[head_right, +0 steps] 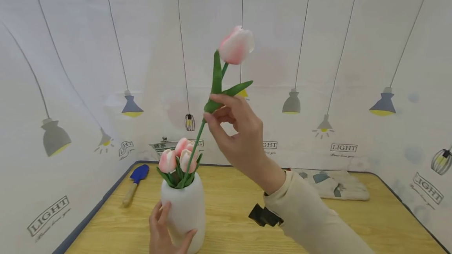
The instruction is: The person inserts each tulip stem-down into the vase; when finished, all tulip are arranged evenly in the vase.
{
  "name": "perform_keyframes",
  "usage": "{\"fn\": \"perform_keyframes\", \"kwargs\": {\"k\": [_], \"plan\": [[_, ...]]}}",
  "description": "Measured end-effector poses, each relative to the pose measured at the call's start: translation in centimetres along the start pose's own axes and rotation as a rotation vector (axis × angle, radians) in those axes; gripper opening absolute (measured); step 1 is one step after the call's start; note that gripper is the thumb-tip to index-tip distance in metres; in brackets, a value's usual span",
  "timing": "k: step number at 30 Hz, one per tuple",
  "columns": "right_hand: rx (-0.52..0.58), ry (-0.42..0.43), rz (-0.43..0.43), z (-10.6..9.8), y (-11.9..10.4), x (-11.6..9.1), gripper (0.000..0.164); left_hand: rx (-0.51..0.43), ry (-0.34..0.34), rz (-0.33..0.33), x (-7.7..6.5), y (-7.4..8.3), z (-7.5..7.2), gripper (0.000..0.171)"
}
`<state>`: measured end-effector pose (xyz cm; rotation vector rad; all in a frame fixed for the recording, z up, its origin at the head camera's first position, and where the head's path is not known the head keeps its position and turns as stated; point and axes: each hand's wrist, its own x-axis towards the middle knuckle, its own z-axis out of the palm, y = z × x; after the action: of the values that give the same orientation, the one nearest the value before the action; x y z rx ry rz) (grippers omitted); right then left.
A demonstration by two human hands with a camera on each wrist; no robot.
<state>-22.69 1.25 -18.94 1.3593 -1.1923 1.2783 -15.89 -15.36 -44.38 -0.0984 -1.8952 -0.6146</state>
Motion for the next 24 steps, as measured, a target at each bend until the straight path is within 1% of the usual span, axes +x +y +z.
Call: {"fn": "perform_keyframes", "kwargs": {"k": [2, 4, 6, 10, 13, 16, 18, 22, 24], "plan": [[-0.011, 0.015, -0.009, 0.2, 0.1, -0.1, 0.03, -0.004, -0.012, -0.009, -0.1, 0.0, -0.1, 0.073], [-0.026, 0.015, -0.038, 0.4, 0.2, -0.2, 0.029, -0.006, -0.024, -0.02, -0.1, 0.0, -0.1, 0.074], [-0.046, 0.02, -0.077, 0.6, 0.3, -0.4, 0.029, 0.006, -0.028, -0.013, -0.1, 0.0, -0.2, 0.074], [-0.094, 0.059, -0.149, 1.0, 0.4, -0.5, 0.026, 0.014, -0.019, 0.006, 0.0, 0.0, -0.3, 0.074], [-0.124, 0.057, -0.166, 1.3, 0.4, -0.7, 0.024, 0.007, -0.025, -0.005, 0.1, 0.0, -0.2, 0.073], [-0.124, -0.019, -0.144, 1.8, 0.5, -1.4, 0.025, 0.007, -0.031, -0.016, 0.1, 0.1, -0.2, 0.073], [-0.14, -0.102, -0.134, 2.3, 0.5, -2.2, 0.024, 0.013, -0.029, -0.015, 0.1, 0.1, -0.2, 0.076], [-0.177, -0.273, -0.154, 3.4, 0.2, -4.4, 0.014, 0.036, -0.009, 0.007, 0.1, 0.0, -0.1, 0.093], [-0.225, -0.354, -0.173, 3.9, -0.1, -5.7, 0.008, 0.024, 0.006, 0.01, 0.0, -0.1, 0.0, 0.091]]}}
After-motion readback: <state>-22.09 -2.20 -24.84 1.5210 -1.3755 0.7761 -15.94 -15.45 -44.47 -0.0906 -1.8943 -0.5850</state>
